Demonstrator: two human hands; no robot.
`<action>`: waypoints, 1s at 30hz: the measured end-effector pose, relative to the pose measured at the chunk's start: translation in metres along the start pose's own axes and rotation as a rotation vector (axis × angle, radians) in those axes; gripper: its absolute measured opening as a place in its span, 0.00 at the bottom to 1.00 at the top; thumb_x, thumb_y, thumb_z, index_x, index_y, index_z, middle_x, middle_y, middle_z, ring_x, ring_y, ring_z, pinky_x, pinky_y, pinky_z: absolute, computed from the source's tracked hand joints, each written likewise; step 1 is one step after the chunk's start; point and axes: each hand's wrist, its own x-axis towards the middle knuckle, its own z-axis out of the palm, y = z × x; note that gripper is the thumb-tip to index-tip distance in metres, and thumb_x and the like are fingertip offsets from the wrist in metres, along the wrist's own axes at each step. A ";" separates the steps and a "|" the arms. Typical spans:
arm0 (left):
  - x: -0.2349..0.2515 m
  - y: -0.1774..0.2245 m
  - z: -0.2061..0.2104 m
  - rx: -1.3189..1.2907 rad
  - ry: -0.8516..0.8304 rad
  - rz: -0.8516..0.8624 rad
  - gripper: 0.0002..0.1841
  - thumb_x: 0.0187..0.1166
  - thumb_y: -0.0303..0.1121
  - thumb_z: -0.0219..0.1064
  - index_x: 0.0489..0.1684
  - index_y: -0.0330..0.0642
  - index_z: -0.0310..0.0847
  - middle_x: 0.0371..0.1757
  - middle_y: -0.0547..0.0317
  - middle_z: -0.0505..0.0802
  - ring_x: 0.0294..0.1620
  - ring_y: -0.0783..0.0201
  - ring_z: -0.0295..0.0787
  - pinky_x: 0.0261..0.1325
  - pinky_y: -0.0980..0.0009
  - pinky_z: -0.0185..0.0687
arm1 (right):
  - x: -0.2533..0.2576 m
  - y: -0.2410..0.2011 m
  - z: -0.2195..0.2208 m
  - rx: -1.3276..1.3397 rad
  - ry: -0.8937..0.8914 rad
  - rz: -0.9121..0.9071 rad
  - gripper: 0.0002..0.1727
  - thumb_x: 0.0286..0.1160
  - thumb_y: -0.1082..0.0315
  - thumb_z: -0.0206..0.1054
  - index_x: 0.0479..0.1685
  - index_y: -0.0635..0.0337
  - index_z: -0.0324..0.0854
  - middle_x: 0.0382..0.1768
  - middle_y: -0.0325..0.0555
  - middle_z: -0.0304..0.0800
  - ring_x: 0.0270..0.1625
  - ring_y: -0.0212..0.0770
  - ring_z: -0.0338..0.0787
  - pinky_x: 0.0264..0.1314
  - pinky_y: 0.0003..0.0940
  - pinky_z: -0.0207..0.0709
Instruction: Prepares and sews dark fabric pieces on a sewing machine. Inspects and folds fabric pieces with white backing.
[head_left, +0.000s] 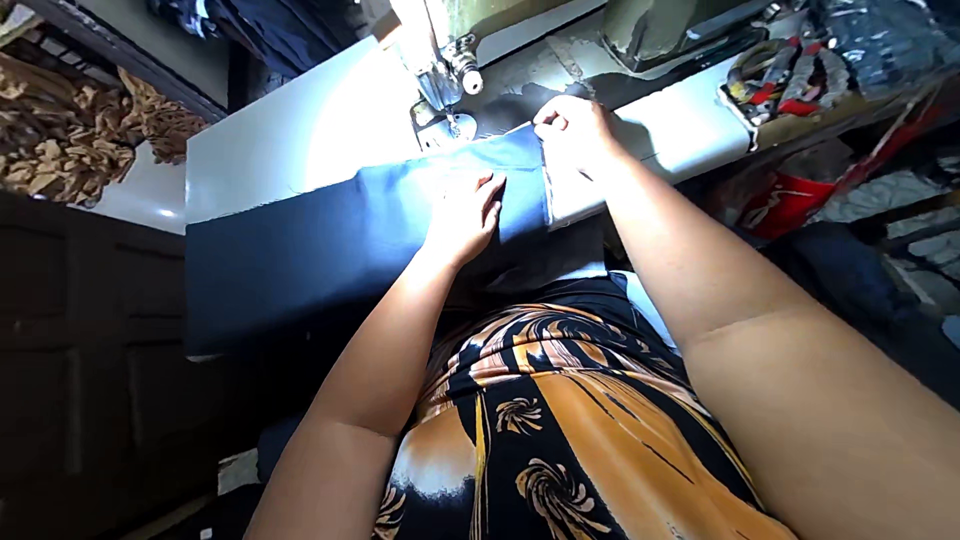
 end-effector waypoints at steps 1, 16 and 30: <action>-0.003 -0.004 -0.004 0.001 -0.049 -0.004 0.27 0.90 0.47 0.49 0.87 0.55 0.71 0.87 0.57 0.75 0.90 0.51 0.64 0.88 0.34 0.45 | 0.000 -0.001 -0.001 0.001 0.003 -0.002 0.15 0.83 0.62 0.65 0.58 0.60 0.87 0.43 0.57 0.92 0.48 0.54 0.90 0.60 0.59 0.78; -0.118 -0.148 -0.079 0.129 -0.093 -0.927 0.34 0.90 0.65 0.38 0.97 0.75 0.42 0.99 0.74 0.44 0.99 0.44 0.27 0.78 0.12 0.24 | -0.007 -0.015 -0.001 -0.056 0.034 -0.052 0.16 0.86 0.65 0.61 0.54 0.69 0.88 0.51 0.66 0.92 0.53 0.61 0.90 0.60 0.61 0.78; -0.079 -0.237 -0.095 0.133 0.087 -1.301 0.35 0.89 0.66 0.33 0.97 0.73 0.43 0.99 0.72 0.47 0.98 0.40 0.30 0.76 0.11 0.22 | -0.006 -0.009 0.000 -0.254 0.004 -0.047 0.17 0.87 0.64 0.61 0.54 0.72 0.88 0.47 0.72 0.90 0.48 0.62 0.89 0.56 0.57 0.78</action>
